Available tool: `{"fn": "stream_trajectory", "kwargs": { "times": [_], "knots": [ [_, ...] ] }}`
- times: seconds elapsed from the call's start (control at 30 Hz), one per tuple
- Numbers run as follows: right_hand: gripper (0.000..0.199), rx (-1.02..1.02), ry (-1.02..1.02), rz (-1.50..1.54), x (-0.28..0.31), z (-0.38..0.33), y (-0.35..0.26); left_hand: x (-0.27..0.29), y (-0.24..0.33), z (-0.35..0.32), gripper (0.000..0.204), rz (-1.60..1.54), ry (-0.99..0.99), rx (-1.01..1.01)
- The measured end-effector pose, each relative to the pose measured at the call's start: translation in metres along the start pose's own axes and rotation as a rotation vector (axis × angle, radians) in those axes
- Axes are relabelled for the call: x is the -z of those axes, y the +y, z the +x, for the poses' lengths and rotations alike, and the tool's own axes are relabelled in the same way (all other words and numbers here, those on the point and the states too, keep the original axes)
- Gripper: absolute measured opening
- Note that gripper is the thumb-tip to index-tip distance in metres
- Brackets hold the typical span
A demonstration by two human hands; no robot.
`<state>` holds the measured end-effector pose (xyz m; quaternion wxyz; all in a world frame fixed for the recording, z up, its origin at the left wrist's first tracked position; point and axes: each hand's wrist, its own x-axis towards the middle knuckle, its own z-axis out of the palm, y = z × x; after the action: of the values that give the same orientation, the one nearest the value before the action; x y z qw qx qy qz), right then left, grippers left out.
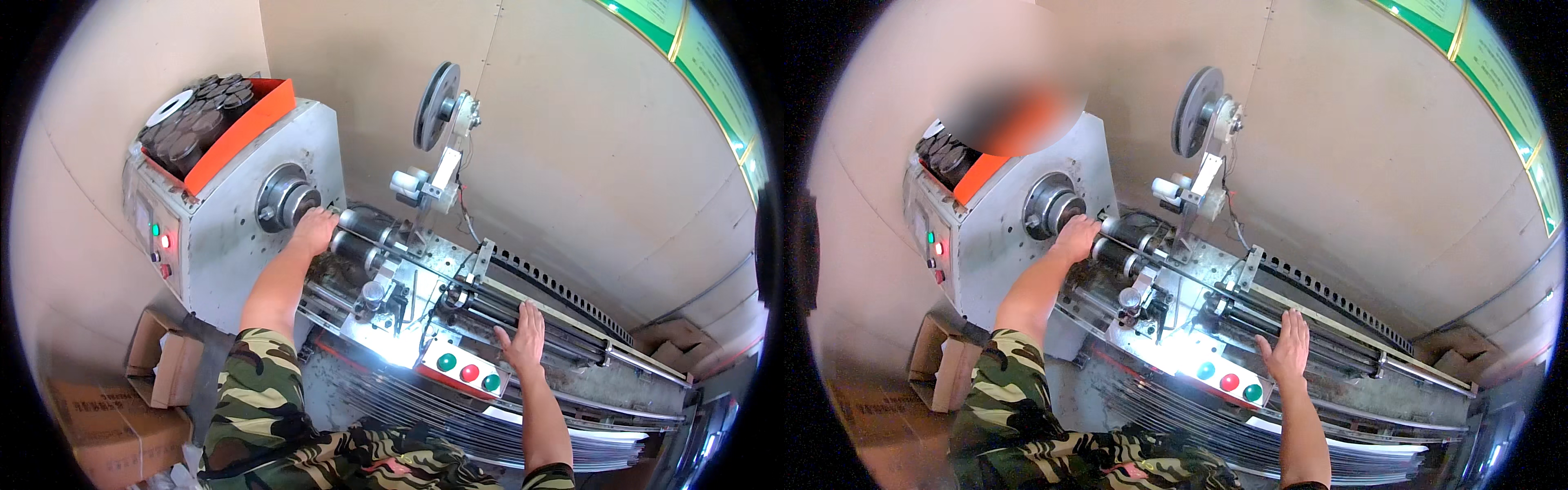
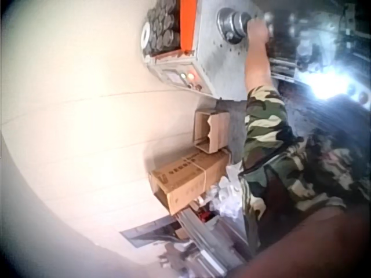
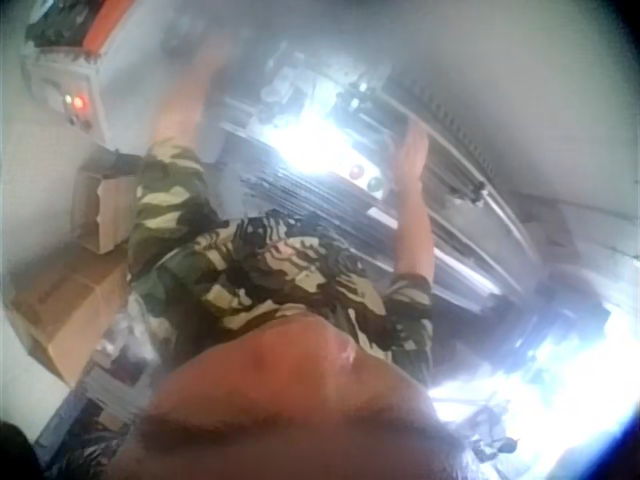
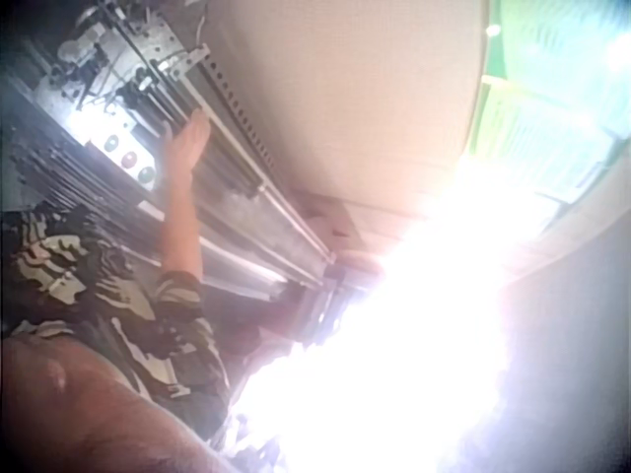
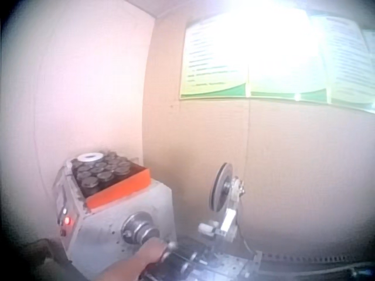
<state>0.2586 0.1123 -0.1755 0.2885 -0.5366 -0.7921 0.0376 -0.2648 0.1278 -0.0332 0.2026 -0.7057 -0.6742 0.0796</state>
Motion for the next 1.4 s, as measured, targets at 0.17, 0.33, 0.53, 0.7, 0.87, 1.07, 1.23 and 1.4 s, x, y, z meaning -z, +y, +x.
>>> {"fn": "stream_trajectory", "kwargs": {
  "times": [0.17,0.33,0.53,0.7,0.87,1.07,1.23,1.4],
  "knots": [
    [0.077,-0.014,-0.007,-0.007,0.002,0.002,-0.004,-0.008,-0.007,0.009,0.024,0.002,-0.054,0.031],
    [0.075,0.025,0.047,-0.003,0.000,0.001,-0.003,-0.006,-0.007,0.017,0.025,0.012,-0.117,0.037],
    [0.073,0.037,0.078,-0.019,0.001,0.002,-0.006,-0.015,-0.015,0.020,0.024,-0.003,-0.111,-0.010],
    [0.071,0.021,0.095,-0.035,0.001,0.003,-0.014,-0.023,-0.018,0.023,0.023,0.029,-0.122,-0.025],
    [0.070,0.007,0.096,-0.057,0.001,0.005,-0.019,-0.029,-0.024,0.023,0.022,-0.007,-0.087,-0.051],
    [0.068,-0.011,0.132,-0.080,-0.005,0.008,-0.025,-0.035,-0.032,0.026,0.023,-0.053,-0.011,-0.100],
    [0.068,-0.041,0.136,-0.095,-0.010,0.012,-0.033,-0.042,-0.040,0.026,0.028,-0.093,0.031,-0.123],
    [0.067,-0.060,0.146,-0.102,-0.012,0.016,-0.045,-0.045,-0.042,0.028,0.031,-0.073,0.051,-0.144]
  ]
}}
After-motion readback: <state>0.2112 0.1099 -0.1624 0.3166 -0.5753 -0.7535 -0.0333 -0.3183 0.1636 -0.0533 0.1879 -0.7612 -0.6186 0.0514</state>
